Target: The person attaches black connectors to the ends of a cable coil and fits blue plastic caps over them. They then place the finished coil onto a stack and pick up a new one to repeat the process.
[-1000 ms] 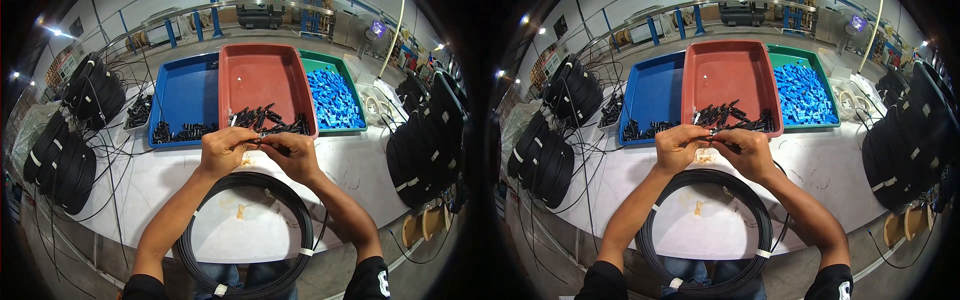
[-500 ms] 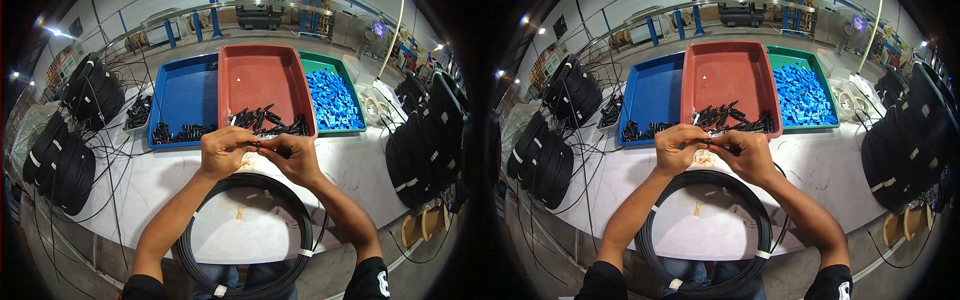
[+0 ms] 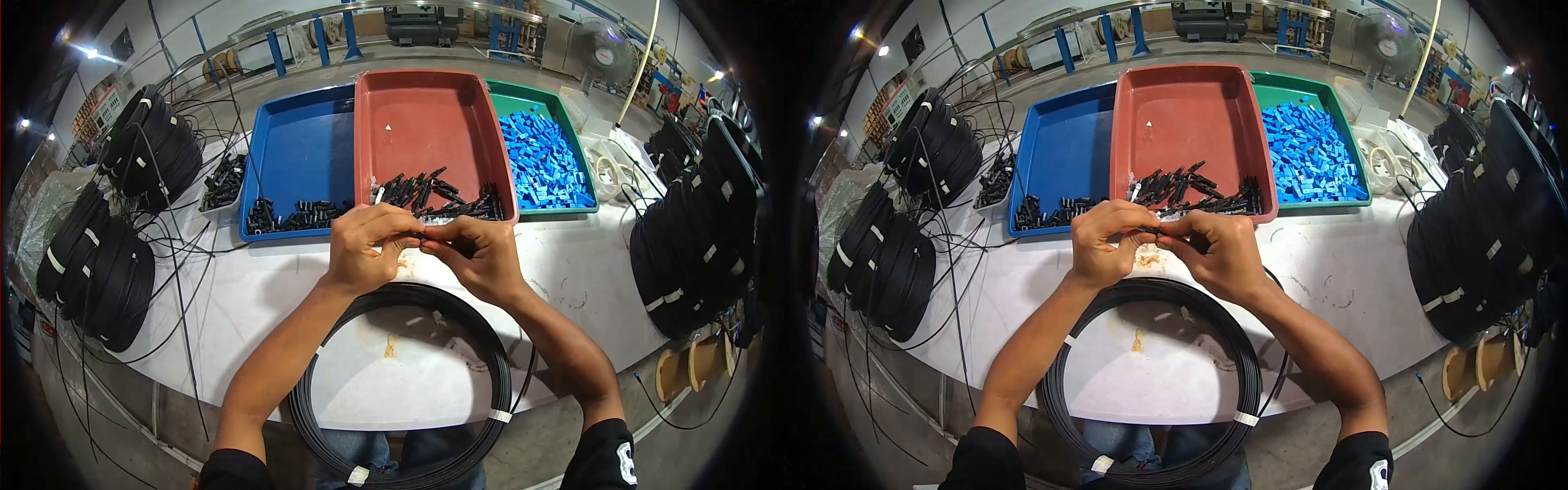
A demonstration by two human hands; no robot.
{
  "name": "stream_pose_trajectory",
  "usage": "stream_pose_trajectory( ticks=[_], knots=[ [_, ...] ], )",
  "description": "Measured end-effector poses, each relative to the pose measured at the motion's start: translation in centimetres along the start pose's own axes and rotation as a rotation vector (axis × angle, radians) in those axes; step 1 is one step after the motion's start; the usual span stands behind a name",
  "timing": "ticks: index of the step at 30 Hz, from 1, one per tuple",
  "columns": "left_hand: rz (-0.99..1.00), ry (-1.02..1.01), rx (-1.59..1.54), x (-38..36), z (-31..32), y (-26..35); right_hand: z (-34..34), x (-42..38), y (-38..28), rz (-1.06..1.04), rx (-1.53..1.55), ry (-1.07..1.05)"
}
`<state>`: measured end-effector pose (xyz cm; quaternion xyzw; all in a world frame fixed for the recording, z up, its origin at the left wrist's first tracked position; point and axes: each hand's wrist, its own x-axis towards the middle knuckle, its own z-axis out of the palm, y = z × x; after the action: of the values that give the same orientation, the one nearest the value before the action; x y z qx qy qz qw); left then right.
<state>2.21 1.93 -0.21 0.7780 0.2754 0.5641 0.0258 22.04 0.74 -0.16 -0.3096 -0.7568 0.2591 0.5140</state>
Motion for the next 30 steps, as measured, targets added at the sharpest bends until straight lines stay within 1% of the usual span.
stream_pose_trajectory(
  ticks=[2, 4, 5, 7, 9, 12, 15, 16, 21, 24, 26, 30],
  knots=[
    [0.025, 0.01, 0.014, -0.1, 0.0, -0.1, -0.1, 0.0, -0.1, 0.018, -0.044, -0.025],
    [-0.082, 0.011, -0.064, -0.2, 0.2, -0.1, 0.0, 0.0, 0.2, 0.005, -0.037, -0.019],
    [-0.081, 0.011, -0.065, -0.2, 0.2, 0.0, 0.1, 0.0, 0.2, -0.007, -0.029, -0.012],
    [-0.05, 0.002, 0.051, -0.1, -0.1, 0.2, 0.4, -0.1, 0.1, -0.021, -0.01, 0.0],
    [-0.021, 0.016, 0.086, -0.1, -0.2, 0.4, 0.6, -0.1, -0.2, -0.033, 0.01, 0.011],
    [0.039, 0.045, 0.16, 0.3, -0.4, 1.0, 0.6, -0.1, -0.7, 0.002, 0.015, 0.003],
    [0.089, 0.073, 0.216, 0.6, -0.4, 1.4, 0.6, -0.1, -0.7, -0.023, 0.014, 0.009],
    [0.11, 0.088, 0.231, 0.6, -0.4, 1.4, 0.4, 0.0, -1.1, -0.008, -0.028, -0.003],
    [0.132, 0.09, 0.26, 0.8, -0.4, 1.6, 0.4, 0.1, -1.5, 0.009, -0.099, -0.007],
    [0.137, 0.1, 0.285, 0.8, -0.5, 1.8, 0.8, 0.0, -1.5, -0.017, -0.046, 0.024],
    [0.129, 0.114, 0.284, 0.8, -0.4, 1.8, 0.9, 0.0, -2.3, 0.019, -0.061, 0.048],
    [0.129, 0.112, 0.317, 0.9, -0.6, 2.1, 1.2, 0.1, -1.3, -0.009, -0.01, 0.065]
  ],
)
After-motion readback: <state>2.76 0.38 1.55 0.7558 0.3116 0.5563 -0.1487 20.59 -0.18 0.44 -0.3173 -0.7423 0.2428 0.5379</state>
